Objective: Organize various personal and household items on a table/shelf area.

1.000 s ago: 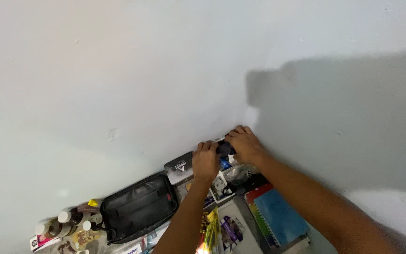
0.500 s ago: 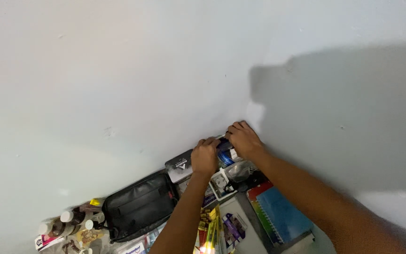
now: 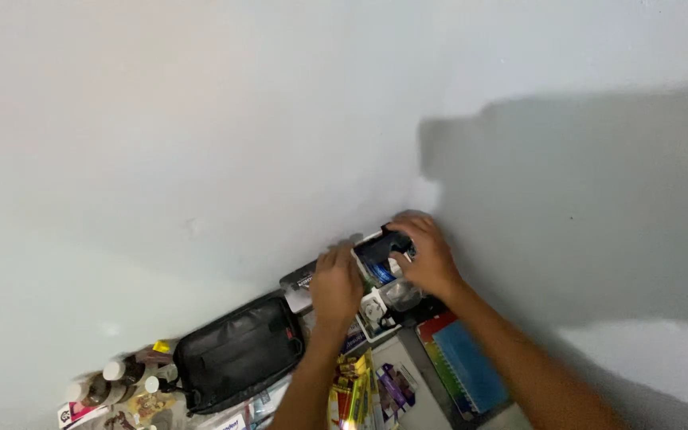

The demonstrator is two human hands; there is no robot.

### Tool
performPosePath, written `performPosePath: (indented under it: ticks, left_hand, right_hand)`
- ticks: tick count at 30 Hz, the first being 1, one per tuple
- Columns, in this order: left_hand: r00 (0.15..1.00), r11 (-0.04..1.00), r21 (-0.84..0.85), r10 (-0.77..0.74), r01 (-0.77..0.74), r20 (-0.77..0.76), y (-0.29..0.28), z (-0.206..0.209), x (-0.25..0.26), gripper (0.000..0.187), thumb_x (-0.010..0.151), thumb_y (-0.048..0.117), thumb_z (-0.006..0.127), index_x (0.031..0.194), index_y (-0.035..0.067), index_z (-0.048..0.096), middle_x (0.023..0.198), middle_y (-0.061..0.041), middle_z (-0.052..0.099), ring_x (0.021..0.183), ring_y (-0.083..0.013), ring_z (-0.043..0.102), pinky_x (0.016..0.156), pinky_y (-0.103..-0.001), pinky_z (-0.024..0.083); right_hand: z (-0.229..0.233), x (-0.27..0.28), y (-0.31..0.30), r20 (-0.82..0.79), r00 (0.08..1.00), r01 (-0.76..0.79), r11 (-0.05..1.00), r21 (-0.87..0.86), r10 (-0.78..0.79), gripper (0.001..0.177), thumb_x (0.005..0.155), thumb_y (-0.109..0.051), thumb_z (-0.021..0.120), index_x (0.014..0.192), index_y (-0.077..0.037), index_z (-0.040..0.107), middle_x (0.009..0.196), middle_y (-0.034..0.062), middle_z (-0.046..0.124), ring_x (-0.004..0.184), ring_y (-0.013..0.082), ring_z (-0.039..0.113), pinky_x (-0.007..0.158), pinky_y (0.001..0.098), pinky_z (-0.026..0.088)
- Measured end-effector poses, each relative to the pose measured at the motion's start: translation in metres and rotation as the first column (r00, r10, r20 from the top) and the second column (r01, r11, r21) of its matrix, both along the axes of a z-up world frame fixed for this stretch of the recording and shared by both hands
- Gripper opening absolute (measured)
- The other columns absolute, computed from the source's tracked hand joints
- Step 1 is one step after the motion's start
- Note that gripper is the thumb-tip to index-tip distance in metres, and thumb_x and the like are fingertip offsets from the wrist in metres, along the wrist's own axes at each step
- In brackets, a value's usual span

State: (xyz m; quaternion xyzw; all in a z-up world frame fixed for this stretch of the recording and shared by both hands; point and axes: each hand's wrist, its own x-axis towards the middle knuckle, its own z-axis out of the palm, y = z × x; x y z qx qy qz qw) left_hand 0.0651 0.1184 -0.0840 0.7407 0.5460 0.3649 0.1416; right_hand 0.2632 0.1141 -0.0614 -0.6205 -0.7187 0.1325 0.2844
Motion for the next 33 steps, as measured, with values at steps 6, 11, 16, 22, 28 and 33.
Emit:
performPosePath:
  ticks: [6, 11, 16, 22, 28, 33]
  left_hand:
    - [0.965, 0.99, -0.004, 0.14, -0.143, 0.223, -0.073, 0.006, -0.036, 0.016, 0.095, 0.01, 0.063, 0.106, 0.003, 0.072, 0.095, -0.017, 0.072, 0.081, -0.0308, 0.071, 0.07, -0.041, 0.057]
    - [0.947, 0.99, -0.101, 0.125, -0.099, 0.297, -0.101, 0.003, -0.053, 0.015, 0.093, 0.008, 0.062, 0.104, 0.003, 0.072, 0.091, -0.015, 0.071, 0.076, -0.0276, 0.071, 0.066, -0.038, 0.057]
    - [0.939, 0.987, -0.142, 0.118, -0.075, 0.322, -0.125, 0.007, -0.07, 0.014, 0.093, 0.007, 0.063, 0.102, 0.002, 0.072, 0.084, -0.016, 0.069, 0.072, -0.0285, 0.068, 0.065, -0.038, 0.054]
    - [0.923, 0.984, -0.174, 0.089, -0.024, 0.375, -0.14, 0.004, -0.092, 0.016, 0.093, 0.005, 0.061, 0.104, 0.001, 0.072, 0.085, -0.013, 0.071, 0.073, -0.0243, 0.072, 0.063, -0.035, 0.056]
    - [0.905, 0.955, -0.295, 0.12, 0.007, 0.409, -0.148, 0.017, -0.103, 0.018, 0.096, 0.008, 0.059, 0.106, 0.001, 0.072, 0.086, -0.013, 0.07, 0.071, -0.0211, 0.072, 0.051, -0.033, 0.057]
    - [0.913, 0.945, -0.325, 0.108, 0.028, 0.394, -0.152, 0.015, -0.104, 0.017, 0.098, 0.011, 0.059, 0.103, 0.002, 0.072, 0.083, -0.012, 0.069, 0.069, -0.0212, 0.071, 0.053, -0.034, 0.056]
  right_hand:
    - [-0.035, -0.031, -0.042, -0.196, 0.953, 0.251, 0.965, 0.077, -0.232, 0.022, 0.085, -0.011, 0.077, 0.106, -0.014, 0.077, 0.105, 0.007, 0.076, 0.106, 0.0252, 0.068, 0.103, 0.0445, 0.05]
    - [-0.035, -0.062, -0.038, -0.015, 0.986, 0.164, 0.983, -0.084, -0.166, 0.026, 0.079, -0.013, 0.08, 0.105, -0.01, 0.076, 0.1, 0.0146, 0.072, 0.101, 0.0341, 0.064, 0.095, 0.0506, 0.048]
    - [-0.049, -0.066, -0.041, 0.15, 0.978, 0.158, 0.986, -0.058, -0.148, 0.019, 0.075, -0.01, 0.081, 0.094, -0.009, 0.077, 0.097, 0.0184, 0.07, 0.099, 0.0405, 0.062, 0.093, 0.0545, 0.046]
    - [-0.027, -0.069, -0.042, 0.157, 0.981, 0.132, 0.988, -0.084, -0.118, 0.013, 0.072, -0.004, 0.078, 0.084, -0.008, 0.074, 0.084, 0.0131, 0.071, 0.09, 0.0343, 0.064, 0.091, 0.0512, 0.048]
    - [-0.022, -0.08, -0.045, -0.029, 0.975, 0.218, 0.974, -0.069, -0.22, 0.012, 0.076, 0.0, 0.072, 0.088, -0.004, 0.07, 0.085, 0.0128, 0.069, 0.085, 0.0323, 0.065, 0.075, 0.047, 0.051]
    - [-0.027, -0.1, -0.042, 0.07, 0.956, 0.281, 0.957, 0.071, -0.286, 0.014, 0.078, -0.005, 0.077, 0.091, -0.006, 0.072, 0.084, 0.0146, 0.067, 0.084, 0.0335, 0.063, 0.074, 0.0485, 0.049]
